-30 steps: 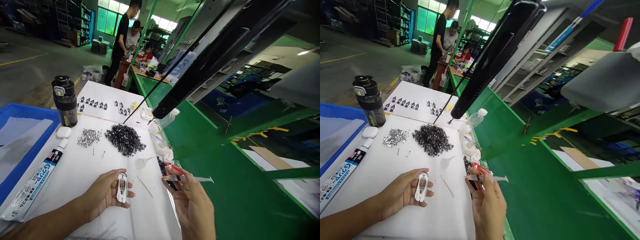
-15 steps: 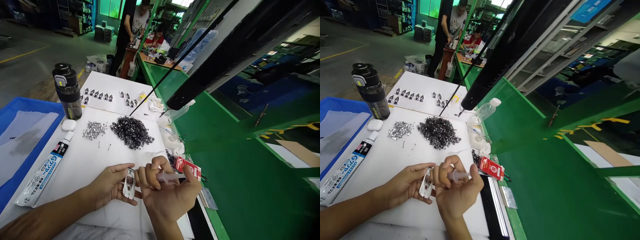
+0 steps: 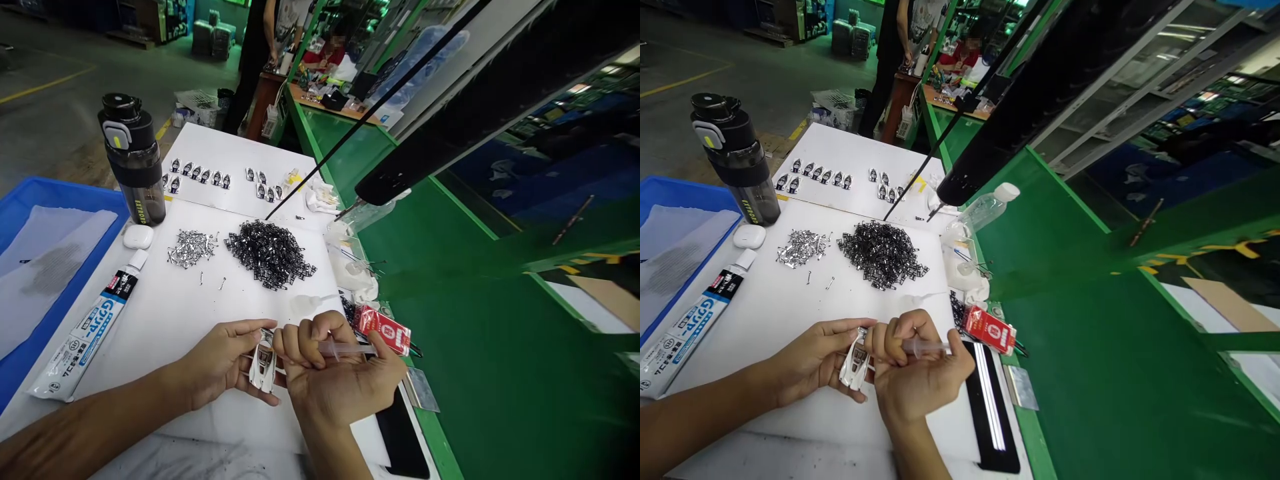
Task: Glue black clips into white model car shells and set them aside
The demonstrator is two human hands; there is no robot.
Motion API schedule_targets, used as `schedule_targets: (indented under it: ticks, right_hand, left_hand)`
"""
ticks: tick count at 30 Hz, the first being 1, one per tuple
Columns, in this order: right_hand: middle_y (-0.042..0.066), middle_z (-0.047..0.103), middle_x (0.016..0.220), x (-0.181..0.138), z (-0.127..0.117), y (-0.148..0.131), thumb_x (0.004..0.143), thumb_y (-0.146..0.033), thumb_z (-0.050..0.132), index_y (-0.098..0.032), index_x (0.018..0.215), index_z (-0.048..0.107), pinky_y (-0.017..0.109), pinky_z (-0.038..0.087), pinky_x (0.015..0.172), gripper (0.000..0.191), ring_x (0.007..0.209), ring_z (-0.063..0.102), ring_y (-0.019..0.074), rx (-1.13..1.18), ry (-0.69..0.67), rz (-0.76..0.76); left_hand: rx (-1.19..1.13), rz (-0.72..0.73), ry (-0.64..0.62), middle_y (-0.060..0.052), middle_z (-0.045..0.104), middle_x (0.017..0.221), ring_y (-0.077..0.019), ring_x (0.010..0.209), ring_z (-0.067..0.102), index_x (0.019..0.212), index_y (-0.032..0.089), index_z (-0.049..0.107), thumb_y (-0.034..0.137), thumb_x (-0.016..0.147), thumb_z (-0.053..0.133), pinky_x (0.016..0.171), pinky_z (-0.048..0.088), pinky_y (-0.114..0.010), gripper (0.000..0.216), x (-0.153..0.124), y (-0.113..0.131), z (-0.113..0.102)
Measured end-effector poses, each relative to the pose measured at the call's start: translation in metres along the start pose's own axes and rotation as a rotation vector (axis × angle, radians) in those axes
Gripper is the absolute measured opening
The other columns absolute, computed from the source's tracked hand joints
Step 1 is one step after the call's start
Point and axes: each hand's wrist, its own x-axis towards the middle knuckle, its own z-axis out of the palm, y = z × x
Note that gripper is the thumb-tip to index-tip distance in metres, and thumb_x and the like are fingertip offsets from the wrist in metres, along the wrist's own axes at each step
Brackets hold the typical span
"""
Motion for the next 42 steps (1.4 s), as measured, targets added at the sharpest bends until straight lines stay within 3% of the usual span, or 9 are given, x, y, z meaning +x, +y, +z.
schedule_targets:
  ticks: [9,12,19,24,42]
  right_hand:
    - [-0.006,0.023,0.045,0.0,-0.006,0.001,0.086,-0.069,0.057,-0.025,0.057,0.065,0.027,0.026,0.042,0.053,0.041,0.02,0.0106,-0.048,-0.039,0.008]
    - [-0.006,0.026,0.047,-0.001,-0.01,0.001,0.087,-0.07,0.057,-0.025,0.062,0.067,0.028,0.031,0.045,0.053,0.043,0.024,0.0113,-0.062,-0.073,0.018]
    - [-0.008,0.02,0.047,-0.004,0.0,0.003,0.089,-0.071,0.056,-0.025,0.061,0.063,0.028,0.031,0.046,0.055,0.042,0.019,0.01,-0.056,-0.042,-0.049]
    - [-0.009,0.02,0.047,-0.006,0.002,0.007,0.091,-0.073,0.057,-0.025,0.062,0.065,0.028,0.032,0.044,0.058,0.042,0.017,0.0095,-0.052,-0.062,-0.102]
    - [-0.008,0.028,0.046,-0.013,0.005,0.004,0.092,-0.075,0.062,-0.023,0.062,0.07,0.028,0.032,0.045,0.06,0.04,0.023,0.0092,-0.128,-0.026,-0.164]
  left_hand:
    - [0.067,-0.036,0.102,-0.007,0.076,0.082,-0.0214,0.073,0.079,0.147,0.012,0.069,0.021,0.112,0.054,0.07,0.07,-0.042,0.039,-0.006,0.01,0.013]
    - [0.069,-0.033,0.11,-0.007,0.075,0.083,-0.0204,0.073,0.078,0.149,0.012,0.067,0.022,0.113,0.053,0.072,0.069,-0.041,0.04,-0.008,0.011,0.015]
    - [0.026,-0.01,0.062,-0.01,0.08,0.091,-0.0244,0.078,0.081,0.141,0.016,0.072,0.03,0.105,0.071,0.077,0.068,-0.046,0.039,-0.003,0.004,0.004]
    - [-0.006,0.026,0.023,-0.007,0.081,0.09,-0.0241,0.078,0.082,0.132,0.023,0.077,0.032,0.104,0.074,0.078,0.068,-0.047,0.03,0.0,-0.001,0.0]
    - [0.062,0.036,0.077,-0.008,0.077,0.098,-0.0196,0.072,0.079,0.136,0.017,0.074,0.034,0.1,0.08,0.078,0.068,-0.045,0.04,-0.005,0.004,0.008]
